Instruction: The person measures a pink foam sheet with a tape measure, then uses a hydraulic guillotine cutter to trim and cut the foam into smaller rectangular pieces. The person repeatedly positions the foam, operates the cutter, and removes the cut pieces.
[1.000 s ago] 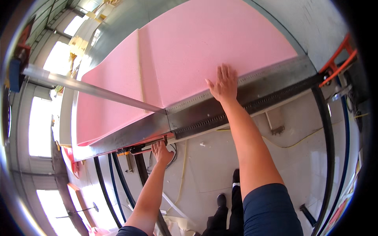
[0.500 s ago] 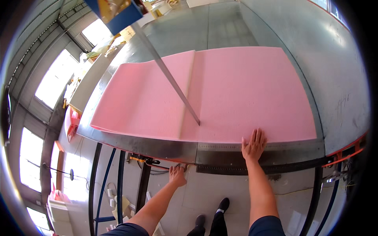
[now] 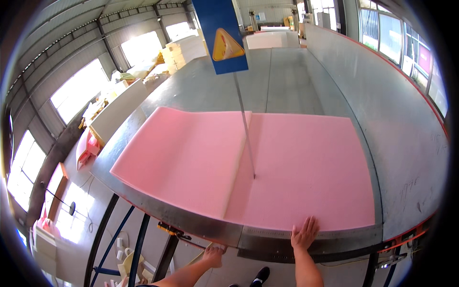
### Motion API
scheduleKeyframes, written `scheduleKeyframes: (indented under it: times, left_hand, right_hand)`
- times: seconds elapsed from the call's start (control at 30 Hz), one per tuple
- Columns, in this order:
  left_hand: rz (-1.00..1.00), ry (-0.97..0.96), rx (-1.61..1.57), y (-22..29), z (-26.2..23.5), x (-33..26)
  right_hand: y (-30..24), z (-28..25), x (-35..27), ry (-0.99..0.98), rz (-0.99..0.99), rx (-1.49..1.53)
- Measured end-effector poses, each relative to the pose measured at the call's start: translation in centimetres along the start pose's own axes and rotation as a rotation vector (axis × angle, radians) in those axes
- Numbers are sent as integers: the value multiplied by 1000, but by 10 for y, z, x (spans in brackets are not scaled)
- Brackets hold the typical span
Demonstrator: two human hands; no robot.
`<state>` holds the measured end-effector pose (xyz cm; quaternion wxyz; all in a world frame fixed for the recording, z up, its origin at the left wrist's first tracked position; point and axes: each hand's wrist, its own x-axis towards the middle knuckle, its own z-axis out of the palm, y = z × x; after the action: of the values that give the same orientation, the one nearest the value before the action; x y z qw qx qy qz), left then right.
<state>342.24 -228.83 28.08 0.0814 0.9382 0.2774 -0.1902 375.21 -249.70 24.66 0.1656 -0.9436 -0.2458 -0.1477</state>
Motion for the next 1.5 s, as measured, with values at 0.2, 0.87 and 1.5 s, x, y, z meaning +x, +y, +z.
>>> scheduleKeyframes:
  times: [0.2,0.87,1.5]
  left_hand:
    - [111,-260,38,-18,23,8]
    - [272,-884,-333,-82,117,95]
    - [446,-434,-218,-69,140,92]
  right_hand:
    - [8,-8,-12,-54,30,1]
    - [-9,7,5,-153,-34,-93]
    - [-5,3,19,-202,-29,-87]
